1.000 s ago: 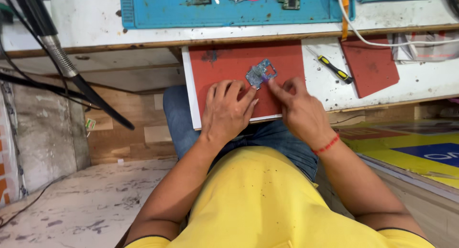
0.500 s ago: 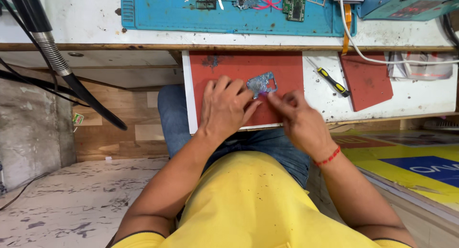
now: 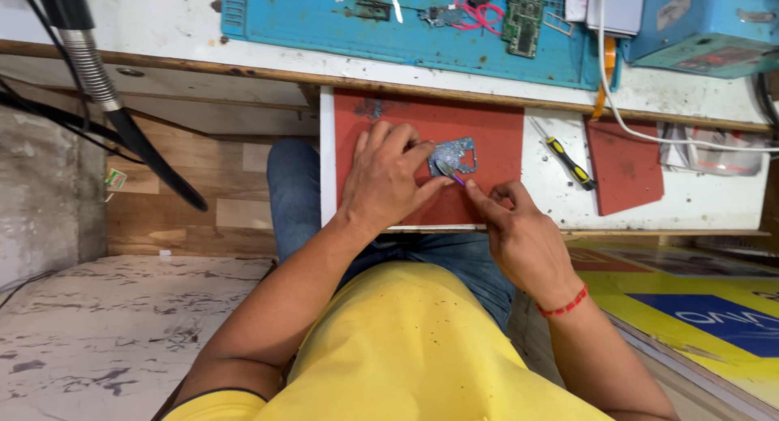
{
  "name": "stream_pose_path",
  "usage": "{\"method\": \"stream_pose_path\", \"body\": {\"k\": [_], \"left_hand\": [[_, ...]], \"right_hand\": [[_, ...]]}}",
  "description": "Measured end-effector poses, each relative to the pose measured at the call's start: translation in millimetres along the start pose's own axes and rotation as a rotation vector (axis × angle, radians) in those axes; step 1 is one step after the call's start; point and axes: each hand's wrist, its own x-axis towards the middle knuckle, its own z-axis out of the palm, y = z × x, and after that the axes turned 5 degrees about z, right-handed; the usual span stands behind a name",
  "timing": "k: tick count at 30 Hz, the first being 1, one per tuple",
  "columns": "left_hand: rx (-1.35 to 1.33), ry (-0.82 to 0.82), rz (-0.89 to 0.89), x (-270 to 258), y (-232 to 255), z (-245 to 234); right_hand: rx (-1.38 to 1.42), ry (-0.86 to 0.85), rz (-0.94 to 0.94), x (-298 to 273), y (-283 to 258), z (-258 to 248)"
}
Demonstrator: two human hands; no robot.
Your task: The person uses a hot air gun to clean a small electronic component placed on a red mat. They hold the component with one hand while directing the hot air with the other, repeatedly moving the nozzle over the surface.
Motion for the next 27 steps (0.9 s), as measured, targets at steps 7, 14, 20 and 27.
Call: {"method": "stream_pose_path", "body": {"k": [7, 14, 20, 27], "left_hand": [[-0.013, 0.054, -0.026, -3, -2, 5], [0.015, 0.026, -0.017, -5, 5, 2], [0.077, 0.040, -0.010, -8, 7, 0], [0.186, 0.091, 0.091, -1, 9, -7]], "right_hand": [[-0.030, 0.041, 0.050, -6, 0, 17], [-0.014, 0.079, -0.030, -6, 5, 25], [0.000, 0.155, -0.004, -10, 25, 22], [-0.095, 0.164, 0.117, -8, 18, 15]]}}
